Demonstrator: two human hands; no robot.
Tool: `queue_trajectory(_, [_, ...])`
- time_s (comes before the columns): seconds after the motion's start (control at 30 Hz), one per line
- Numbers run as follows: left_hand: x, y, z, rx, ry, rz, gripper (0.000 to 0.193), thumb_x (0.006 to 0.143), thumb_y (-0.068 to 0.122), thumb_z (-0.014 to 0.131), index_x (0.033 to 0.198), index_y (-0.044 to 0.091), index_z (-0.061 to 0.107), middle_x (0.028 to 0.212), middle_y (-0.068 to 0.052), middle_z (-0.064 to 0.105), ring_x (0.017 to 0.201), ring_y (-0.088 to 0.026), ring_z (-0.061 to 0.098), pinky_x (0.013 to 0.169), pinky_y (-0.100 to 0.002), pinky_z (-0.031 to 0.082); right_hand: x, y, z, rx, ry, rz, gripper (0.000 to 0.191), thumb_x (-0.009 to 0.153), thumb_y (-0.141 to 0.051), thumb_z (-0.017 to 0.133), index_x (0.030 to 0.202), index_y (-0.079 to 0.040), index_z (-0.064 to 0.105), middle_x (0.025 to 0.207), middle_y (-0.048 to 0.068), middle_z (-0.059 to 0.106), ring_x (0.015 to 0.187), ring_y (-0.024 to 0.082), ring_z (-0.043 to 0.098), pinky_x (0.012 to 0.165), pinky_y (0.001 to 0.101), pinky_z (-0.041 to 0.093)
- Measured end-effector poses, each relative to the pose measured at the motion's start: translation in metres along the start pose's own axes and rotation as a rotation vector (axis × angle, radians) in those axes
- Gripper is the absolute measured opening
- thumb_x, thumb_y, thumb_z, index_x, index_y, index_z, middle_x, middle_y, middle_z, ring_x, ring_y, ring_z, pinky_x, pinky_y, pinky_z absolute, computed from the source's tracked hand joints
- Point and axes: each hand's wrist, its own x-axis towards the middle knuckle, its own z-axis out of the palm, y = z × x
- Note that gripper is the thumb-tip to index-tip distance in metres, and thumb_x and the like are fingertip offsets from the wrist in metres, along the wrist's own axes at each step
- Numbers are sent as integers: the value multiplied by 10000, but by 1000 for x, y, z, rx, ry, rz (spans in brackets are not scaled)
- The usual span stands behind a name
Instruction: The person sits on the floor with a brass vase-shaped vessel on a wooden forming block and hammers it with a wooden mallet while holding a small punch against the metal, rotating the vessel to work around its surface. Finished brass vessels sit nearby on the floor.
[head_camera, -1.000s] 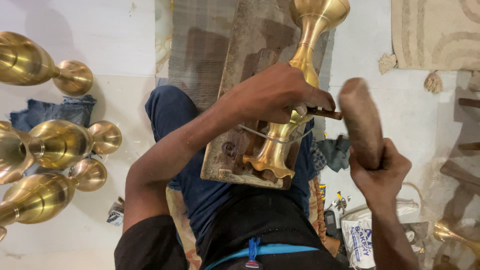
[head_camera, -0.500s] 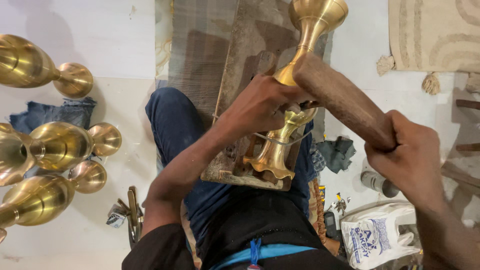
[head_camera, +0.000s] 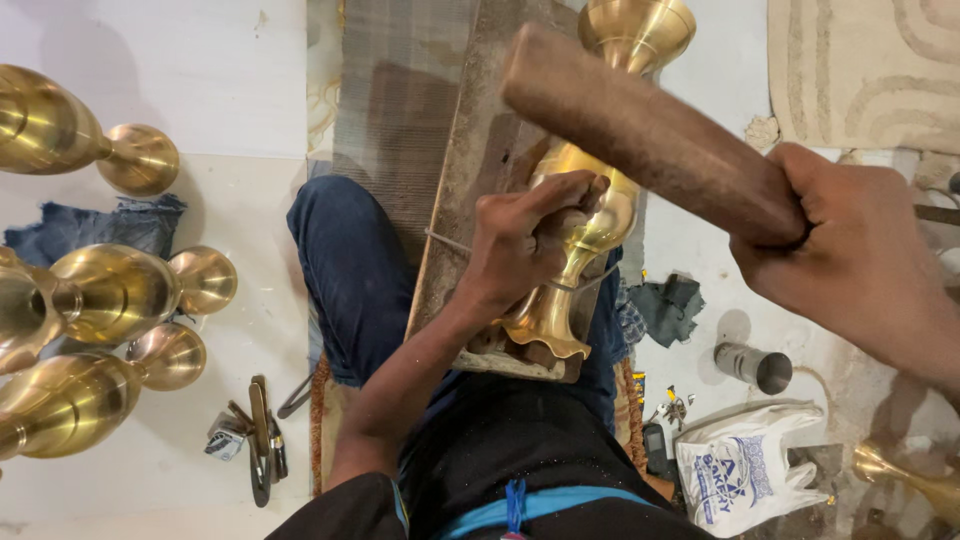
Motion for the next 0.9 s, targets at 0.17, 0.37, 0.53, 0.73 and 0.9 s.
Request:
queue_trajectory(0.17, [-11,-6,3,44,126,25,424,878,-104,641,1256,86,661,989,-86,763,839,-188,783,735,-296,628,4,-24,-27,79,-80,43,283,794,-181,736,1045,-74,660,718,153,685,653,326,695,627,421,518])
queue_trajectory(0.37, [-14,-12,-1,6,126,-7,369,886,-100,665,1198,94,689,948,-59,770,791,-167,774,708,-299,620,6,-40,-36,-185,-148,-14,246,762,-166,749,982,-95,665,700,115,696,658,306,699,640,418,516])
queue_trajectory(0.53, [-12,-17,-8,28,41,98,419,878,-83,684,1245,117,669,1056,-59,771,871,-197,778,768,-333,633,-3,-21,-16,52,-74,99,241,822,-183,759,990,-46,656,689,142,649,612,288,657,594,401,527])
queue_trajectory(0.73, [13,-45,-26,118,-387,195,491,635,39,809,1106,150,725,759,-63,693,636,-214,676,613,-353,555,-19,7,62,257,303,-67,267,783,-150,800,919,11,635,690,152,638,613,278,617,582,374,501])
queue_trajectory(0.9, [43,-48,-24,162,-657,41,406,809,-44,707,1172,137,681,752,-21,706,618,-175,688,613,-278,589,-51,29,115,338,411,-50,235,821,-106,791,972,7,650,727,125,657,642,138,605,646,310,490])
